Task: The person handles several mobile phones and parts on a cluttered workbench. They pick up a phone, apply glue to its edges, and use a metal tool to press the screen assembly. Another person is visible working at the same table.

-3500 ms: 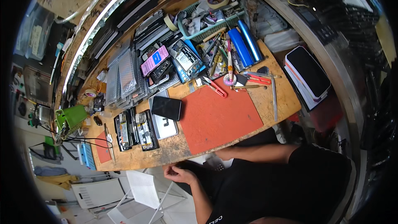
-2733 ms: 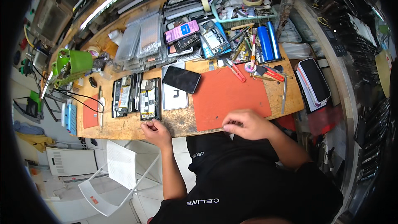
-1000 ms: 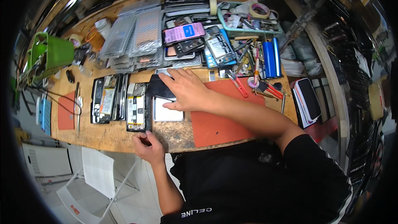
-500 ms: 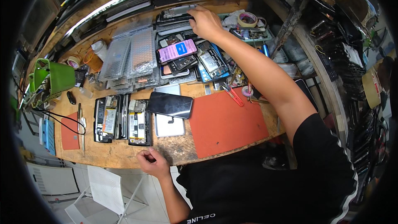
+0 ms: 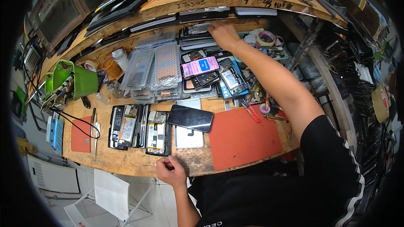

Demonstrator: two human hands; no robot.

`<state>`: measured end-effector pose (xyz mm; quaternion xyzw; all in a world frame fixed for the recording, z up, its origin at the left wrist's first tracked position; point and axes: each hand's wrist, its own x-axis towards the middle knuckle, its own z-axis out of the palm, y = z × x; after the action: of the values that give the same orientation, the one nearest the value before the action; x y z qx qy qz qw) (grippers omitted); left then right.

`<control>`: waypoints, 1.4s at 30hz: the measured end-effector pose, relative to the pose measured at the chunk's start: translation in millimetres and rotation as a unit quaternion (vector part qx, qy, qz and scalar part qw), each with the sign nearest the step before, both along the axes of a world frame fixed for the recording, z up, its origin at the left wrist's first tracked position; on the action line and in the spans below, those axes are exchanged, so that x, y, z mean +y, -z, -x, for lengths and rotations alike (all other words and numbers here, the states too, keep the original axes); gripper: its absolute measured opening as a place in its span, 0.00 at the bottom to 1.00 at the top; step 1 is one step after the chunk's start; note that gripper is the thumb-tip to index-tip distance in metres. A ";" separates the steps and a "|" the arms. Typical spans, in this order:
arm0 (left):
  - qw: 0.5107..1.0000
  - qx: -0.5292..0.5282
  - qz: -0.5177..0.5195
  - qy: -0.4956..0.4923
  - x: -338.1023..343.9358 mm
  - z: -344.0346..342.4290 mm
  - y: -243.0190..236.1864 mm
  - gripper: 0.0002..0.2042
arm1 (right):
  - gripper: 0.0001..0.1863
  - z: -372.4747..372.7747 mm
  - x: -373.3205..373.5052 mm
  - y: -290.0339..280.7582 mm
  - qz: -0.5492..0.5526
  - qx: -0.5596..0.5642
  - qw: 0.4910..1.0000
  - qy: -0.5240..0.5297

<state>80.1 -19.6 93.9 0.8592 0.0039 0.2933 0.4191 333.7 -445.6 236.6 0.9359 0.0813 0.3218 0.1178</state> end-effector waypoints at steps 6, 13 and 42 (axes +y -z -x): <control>1.000 -0.009 0.020 -0.007 -0.6 0.4 1.1 0.11 | 0.06 14.9 18.9 -4.1 -0.006 -0.157 0.982 -0.103; 1.000 -0.007 0.029 -0.006 1.3 1.9 3.1 0.11 | 0.07 6.8 99.0 -13.5 -0.029 -0.173 0.963 -0.204; 0.999 0.003 0.029 -0.016 1.7 -0.7 5.0 0.12 | 0.08 11.0 9.7 0.2 -0.010 -0.057 0.998 -0.008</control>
<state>80.8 -17.9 88.9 0.8472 0.0277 0.2972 0.4394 322.7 -435.8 236.3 0.9166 0.0787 0.3762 0.1102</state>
